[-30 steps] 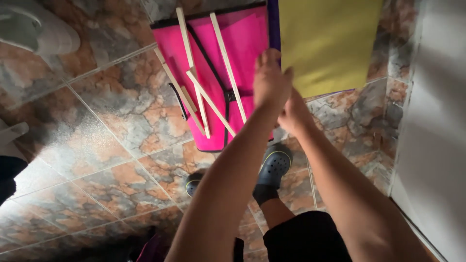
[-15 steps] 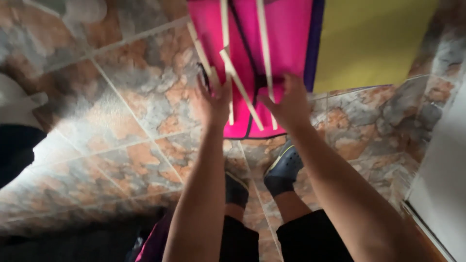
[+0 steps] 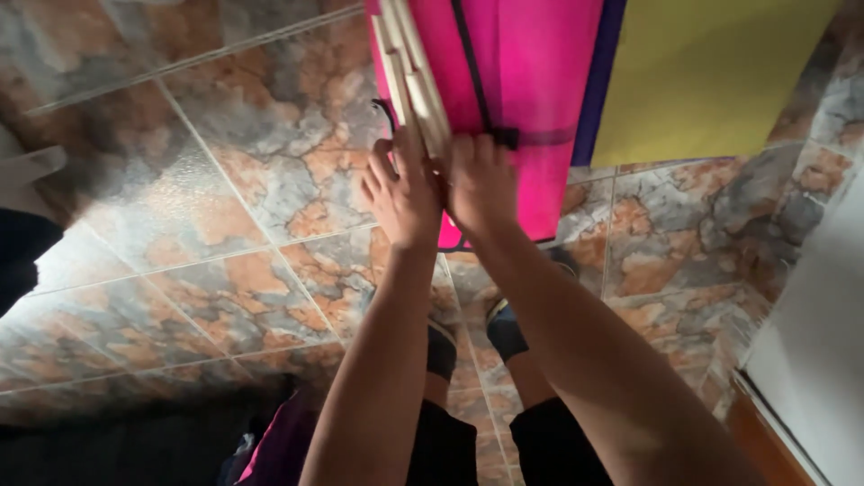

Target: Organize various household items, including a plastic basket, folders, and wooden sticks, by placing them into storage containers or on shelves.

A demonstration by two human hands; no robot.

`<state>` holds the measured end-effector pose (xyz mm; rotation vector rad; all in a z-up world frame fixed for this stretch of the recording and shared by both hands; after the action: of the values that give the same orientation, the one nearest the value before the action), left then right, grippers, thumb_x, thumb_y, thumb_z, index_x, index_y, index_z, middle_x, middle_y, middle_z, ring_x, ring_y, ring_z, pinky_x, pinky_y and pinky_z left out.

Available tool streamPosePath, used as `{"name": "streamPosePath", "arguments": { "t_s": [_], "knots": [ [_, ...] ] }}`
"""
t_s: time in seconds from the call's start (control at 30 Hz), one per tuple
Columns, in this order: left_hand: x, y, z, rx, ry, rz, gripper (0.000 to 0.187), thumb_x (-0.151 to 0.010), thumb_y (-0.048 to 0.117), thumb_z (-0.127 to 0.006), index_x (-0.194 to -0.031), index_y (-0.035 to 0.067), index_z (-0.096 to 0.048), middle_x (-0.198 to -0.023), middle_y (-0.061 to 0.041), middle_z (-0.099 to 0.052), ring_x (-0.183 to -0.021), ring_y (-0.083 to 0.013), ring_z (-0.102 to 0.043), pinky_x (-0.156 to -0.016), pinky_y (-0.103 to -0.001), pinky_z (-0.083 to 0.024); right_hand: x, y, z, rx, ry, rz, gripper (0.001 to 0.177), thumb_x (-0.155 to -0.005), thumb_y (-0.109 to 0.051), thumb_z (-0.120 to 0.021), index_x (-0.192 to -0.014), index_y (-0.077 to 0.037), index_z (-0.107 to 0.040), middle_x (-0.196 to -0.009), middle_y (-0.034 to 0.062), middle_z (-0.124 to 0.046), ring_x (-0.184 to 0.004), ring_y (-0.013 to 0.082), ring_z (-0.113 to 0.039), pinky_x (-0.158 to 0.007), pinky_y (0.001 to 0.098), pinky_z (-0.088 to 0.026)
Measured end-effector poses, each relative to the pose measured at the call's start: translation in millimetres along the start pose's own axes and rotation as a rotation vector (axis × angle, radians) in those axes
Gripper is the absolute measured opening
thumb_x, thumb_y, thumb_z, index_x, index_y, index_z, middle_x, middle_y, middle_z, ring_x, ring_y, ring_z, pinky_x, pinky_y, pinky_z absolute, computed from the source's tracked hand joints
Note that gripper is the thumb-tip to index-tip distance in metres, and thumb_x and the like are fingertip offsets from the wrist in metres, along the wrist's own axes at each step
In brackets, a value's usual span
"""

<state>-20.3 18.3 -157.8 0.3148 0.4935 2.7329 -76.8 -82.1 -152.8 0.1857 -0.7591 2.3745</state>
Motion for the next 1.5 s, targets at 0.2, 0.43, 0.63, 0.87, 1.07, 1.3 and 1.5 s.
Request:
{"name": "streamPosePath", "arguments": {
  "t_s": [0.2,0.43,0.63,0.87,1.07,1.3,1.5],
  "knots": [
    [-14,-2,-7,-0.045,-0.057,0.14,0.044,-0.079,0.031,-0.077,-0.121,0.018,-0.072,-0.102,-0.012,-0.058,-0.098,-0.0382,-0.061,-0.091,-0.051,-0.046,-2,15,-38,0.021,-0.174,-0.056,0.029,-0.084,-0.022,-0.067,-0.101,-0.004,-0.053,-0.096,0.0232,-0.067,-0.087,0.0477,-0.067,-0.07,0.0563,-0.057],
    [-22,12,-43,0.444,-0.28,0.416,0.041,-0.098,0.039,-0.067,-0.112,0.002,-0.058,-0.108,-0.023,-0.067,-0.102,-0.044,-0.066,-0.086,-0.053,-0.053,0,17,-18,-0.283,-0.241,-0.06,0.044,-0.09,-0.02,-0.066,-0.126,-0.001,-0.052,-0.118,0.0266,-0.061,-0.103,0.0476,-0.064,-0.079,0.0531,-0.055],
    [-24,7,-30,0.748,-0.441,0.521,0.046,-0.084,0.038,-0.078,-0.106,0.0,-0.066,-0.092,-0.019,-0.075,-0.082,-0.0264,-0.073,-0.07,-0.043,-0.058,-4,15,39,-0.336,-0.428,0.232,0.059,-0.082,-0.027,-0.07,-0.133,-0.002,-0.054,-0.119,0.0242,-0.064,-0.106,0.0436,-0.064,-0.085,0.0463,-0.057],
    [-45,-112,-28,0.587,-0.057,0.4,0.025,-0.089,0.02,-0.074,-0.104,0.002,-0.067,-0.083,-0.006,-0.073,-0.07,-0.0149,-0.068,-0.059,-0.032,-0.054,-37,259,76,-0.231,0.282,-0.448,0.04,-0.096,-0.02,-0.082,-0.127,-0.004,-0.061,-0.121,0.0091,-0.064,-0.102,0.0227,-0.065,-0.09,0.0365,-0.056],
    [-67,-106,25,0.609,-0.448,0.659,0.026,-0.087,0.03,-0.075,-0.1,0.008,-0.07,-0.078,0.0,-0.067,-0.066,-0.0128,-0.064,-0.06,-0.033,-0.052,-46,332,152,-0.184,0.2,-0.176,0.067,-0.092,-0.003,-0.084,-0.151,0.0,-0.052,-0.145,0.0195,-0.06,-0.135,0.0357,-0.06,-0.114,0.0462,-0.05],
    [-57,-101,-18,0.872,-0.466,0.558,0.023,-0.087,0.013,-0.081,-0.104,0.002,-0.07,-0.087,-0.003,-0.067,-0.078,-0.0135,-0.063,-0.068,-0.031,-0.052,-41,341,129,-0.434,-0.004,-0.763,0.065,-0.092,-0.025,-0.084,-0.143,-0.003,-0.049,-0.14,0.0143,-0.059,-0.121,0.0243,-0.063,-0.101,0.0356,-0.055],
    [-60,-72,-25,0.919,-0.381,0.683,0.044,-0.081,0.012,-0.083,-0.117,-0.001,-0.061,-0.099,-0.008,-0.072,-0.083,-0.0182,-0.071,-0.073,-0.036,-0.059,-43,333,124,-0.632,0.198,-0.634,0.052,-0.094,-0.019,-0.081,-0.138,-0.002,-0.058,-0.132,0.0134,-0.069,-0.116,0.025,-0.069,-0.093,0.0389,-0.056]
  ]
}}
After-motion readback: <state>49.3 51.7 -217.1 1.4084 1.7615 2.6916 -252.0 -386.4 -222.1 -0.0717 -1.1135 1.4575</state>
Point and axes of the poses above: each hand's wrist, its own x-axis away from the middle knuckle, its own z-axis out of the back of the hand, y = z × x, the point moved 2 cm from there along -x, towards the middle knuckle
